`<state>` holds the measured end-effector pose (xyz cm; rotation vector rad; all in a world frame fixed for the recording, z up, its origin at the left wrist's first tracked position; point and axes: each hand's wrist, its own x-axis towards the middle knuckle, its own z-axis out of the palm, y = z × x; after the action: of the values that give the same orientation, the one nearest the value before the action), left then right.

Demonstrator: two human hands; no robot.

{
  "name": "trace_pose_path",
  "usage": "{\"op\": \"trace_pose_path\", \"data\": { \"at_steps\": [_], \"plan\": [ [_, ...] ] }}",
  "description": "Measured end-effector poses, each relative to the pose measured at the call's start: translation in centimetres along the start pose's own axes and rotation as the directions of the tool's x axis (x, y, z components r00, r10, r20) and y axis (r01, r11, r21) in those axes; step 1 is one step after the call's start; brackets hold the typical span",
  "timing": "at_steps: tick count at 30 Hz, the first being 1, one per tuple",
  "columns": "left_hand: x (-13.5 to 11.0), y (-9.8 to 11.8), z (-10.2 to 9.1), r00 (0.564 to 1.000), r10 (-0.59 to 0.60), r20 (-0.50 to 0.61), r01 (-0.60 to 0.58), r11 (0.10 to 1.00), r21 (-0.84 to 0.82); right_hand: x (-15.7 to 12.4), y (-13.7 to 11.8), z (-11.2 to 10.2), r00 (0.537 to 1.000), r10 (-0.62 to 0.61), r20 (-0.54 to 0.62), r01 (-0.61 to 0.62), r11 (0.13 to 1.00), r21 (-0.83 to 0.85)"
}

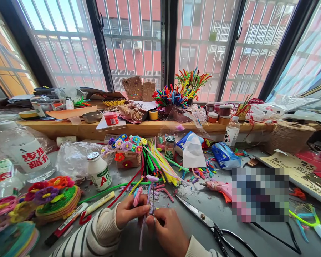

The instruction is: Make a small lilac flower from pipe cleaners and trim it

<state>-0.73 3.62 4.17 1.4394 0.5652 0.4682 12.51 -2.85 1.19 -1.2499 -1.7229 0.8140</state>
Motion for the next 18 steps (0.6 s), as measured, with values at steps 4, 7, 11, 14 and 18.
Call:
{"op": "trace_pose_path", "data": {
  "at_steps": [4,7,11,14,18],
  "plan": [
    [0.04,-0.15,0.06,1.0,0.006,0.004,-0.006,1.0,0.023,-0.08,-0.03,0.05,0.999,-0.032,0.037,0.031,0.999,0.028],
    [0.06,-0.25,0.1,1.0,0.007,0.016,-0.008,0.999,0.035,-0.12,0.19,0.14,0.999,-0.03,0.015,0.03,0.999,0.016],
    [0.08,-0.25,0.13,1.0,-0.008,0.005,0.007,0.999,0.05,0.08,0.45,0.17,0.999,-0.019,-0.035,0.018,1.0,-0.025],
    [0.07,-0.24,0.13,1.0,-0.018,-0.002,0.019,0.998,0.06,0.29,0.27,0.06,0.997,-0.023,-0.069,0.019,0.998,-0.057],
    [0.2,-0.56,0.14,1.0,-0.012,-0.019,0.013,0.998,0.057,0.36,0.02,-0.11,0.998,-0.02,-0.063,0.017,0.999,-0.052]
  ]
}}
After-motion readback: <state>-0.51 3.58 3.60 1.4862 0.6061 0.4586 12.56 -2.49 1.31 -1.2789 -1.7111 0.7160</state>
